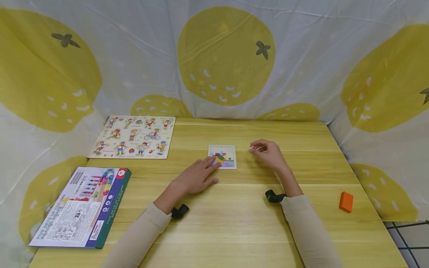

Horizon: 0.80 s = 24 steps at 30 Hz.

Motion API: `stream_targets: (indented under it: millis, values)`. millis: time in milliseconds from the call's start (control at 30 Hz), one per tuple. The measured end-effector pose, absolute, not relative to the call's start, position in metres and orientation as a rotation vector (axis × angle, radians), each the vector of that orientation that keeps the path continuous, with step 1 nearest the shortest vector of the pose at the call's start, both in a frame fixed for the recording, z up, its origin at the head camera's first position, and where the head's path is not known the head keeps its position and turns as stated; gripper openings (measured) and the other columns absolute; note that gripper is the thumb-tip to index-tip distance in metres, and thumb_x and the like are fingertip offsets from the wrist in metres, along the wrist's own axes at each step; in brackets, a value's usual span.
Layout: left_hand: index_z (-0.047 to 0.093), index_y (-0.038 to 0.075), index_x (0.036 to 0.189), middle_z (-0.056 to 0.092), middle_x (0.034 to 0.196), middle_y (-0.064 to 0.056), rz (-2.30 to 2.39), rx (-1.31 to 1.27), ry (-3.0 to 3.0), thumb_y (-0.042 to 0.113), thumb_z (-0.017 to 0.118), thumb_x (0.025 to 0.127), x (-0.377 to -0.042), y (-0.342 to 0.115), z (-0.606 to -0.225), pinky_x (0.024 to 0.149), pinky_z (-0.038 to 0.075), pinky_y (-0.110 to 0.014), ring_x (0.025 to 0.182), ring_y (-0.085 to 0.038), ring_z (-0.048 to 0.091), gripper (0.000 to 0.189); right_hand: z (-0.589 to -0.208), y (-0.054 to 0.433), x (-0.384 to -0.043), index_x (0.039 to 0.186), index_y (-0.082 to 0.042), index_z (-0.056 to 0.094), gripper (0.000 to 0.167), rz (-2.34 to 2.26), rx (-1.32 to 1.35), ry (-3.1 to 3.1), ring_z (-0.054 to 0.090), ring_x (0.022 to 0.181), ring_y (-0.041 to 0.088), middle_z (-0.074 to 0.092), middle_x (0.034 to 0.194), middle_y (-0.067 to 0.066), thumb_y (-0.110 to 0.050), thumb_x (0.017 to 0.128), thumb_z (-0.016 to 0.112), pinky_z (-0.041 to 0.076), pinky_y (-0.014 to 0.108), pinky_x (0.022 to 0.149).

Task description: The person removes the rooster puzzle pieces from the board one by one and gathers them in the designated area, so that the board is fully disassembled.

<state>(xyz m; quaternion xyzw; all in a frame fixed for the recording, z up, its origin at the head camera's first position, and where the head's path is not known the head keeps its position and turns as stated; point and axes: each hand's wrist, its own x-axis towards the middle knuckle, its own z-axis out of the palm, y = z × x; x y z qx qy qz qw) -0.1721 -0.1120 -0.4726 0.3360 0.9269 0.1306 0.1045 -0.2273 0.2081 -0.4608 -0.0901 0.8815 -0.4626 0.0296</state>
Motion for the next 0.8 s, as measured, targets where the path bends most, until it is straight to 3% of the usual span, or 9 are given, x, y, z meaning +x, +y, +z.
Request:
stream_targets:
  millis: [500, 800]
  values:
    - [0.037, 0.013, 0.161, 0.025, 0.171, -0.011, 0.377, 0.970, 2.739, 0.048, 0.045, 0.109, -0.177, -0.105, -0.473, 0.130, 0.019, -0.051, 0.159, -0.026, 0.023, 0.064, -0.478, 0.150, -0.237, 0.127, -0.010, 0.073, 0.036, -1.390, -0.364, 2.613, 0.068, 0.103, 0.026, 0.074, 0.111, 0.008, -0.030, 0.096, 0.074, 0.058, 0.043, 0.091]
    - [0.039, 0.014, 0.161, 0.029, 0.170, -0.011, 0.331, 0.978, 2.761, 0.050, 0.044, 0.109, -0.178, -0.103, -0.472, 0.129, 0.023, -0.051, 0.158, -0.025, 0.026, 0.063, -0.485, 0.139, -0.238, 0.128, -0.008, 0.072, 0.036, -1.370, -0.414, 2.609, 0.067, 0.097, 0.023, 0.073, 0.112, 0.009, -0.026, 0.097, 0.073, 0.056, 0.037, 0.086]
